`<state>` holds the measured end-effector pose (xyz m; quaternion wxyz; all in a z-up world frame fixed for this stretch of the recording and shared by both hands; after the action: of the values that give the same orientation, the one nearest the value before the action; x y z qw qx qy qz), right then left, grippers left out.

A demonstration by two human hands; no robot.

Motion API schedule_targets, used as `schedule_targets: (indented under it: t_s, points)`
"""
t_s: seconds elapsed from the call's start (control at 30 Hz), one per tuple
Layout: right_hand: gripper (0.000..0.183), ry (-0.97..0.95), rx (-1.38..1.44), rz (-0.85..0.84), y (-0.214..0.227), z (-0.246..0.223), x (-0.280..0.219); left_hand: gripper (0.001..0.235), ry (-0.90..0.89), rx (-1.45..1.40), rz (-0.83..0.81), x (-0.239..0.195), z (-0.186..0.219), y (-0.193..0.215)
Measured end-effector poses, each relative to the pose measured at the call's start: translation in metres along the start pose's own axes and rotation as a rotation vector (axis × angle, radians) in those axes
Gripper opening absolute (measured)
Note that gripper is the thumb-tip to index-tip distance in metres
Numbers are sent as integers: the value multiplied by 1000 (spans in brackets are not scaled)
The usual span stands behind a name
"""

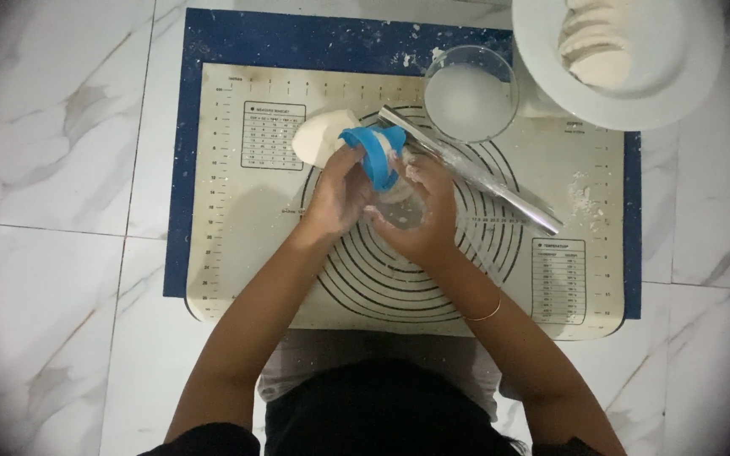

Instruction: Preparing dough shapes by flattening dough and using a plastic mold on a silicone mat.

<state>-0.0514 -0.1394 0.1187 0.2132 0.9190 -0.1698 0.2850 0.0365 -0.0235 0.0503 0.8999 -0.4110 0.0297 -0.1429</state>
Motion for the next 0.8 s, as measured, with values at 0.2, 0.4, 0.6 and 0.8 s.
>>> schedule_targets:
  t_s: [0.2, 0.4, 0.6, 0.8]
  points:
    - [66, 37, -118, 38, -1, 0, -7, 18, -9, -71, 76, -3, 13, -9]
    - [25, 85, -130, 129, 12, 9, 4, 31, -39, -68, 98, 10, -5, 40]
    - [15, -29, -170, -50, 22, 24, 23, 31, -83, -160, 220, 9, 13, 39]
    - [6, -6, -567, -121, 8, 16, 21, 34, -81, -149, 270, 11, 10, 56]
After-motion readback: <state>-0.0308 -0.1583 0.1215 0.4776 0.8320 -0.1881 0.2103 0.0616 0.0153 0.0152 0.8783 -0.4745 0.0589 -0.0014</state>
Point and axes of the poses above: each hand's wrist, its own x-axis towards the middle knuckle, its own y-axis out of the back of the hand, z = x × y, the point moved 6 cm from there along x, towards the middle knuckle, and after that the axes turned 13 degrees about -y, right-handed, at the moved point
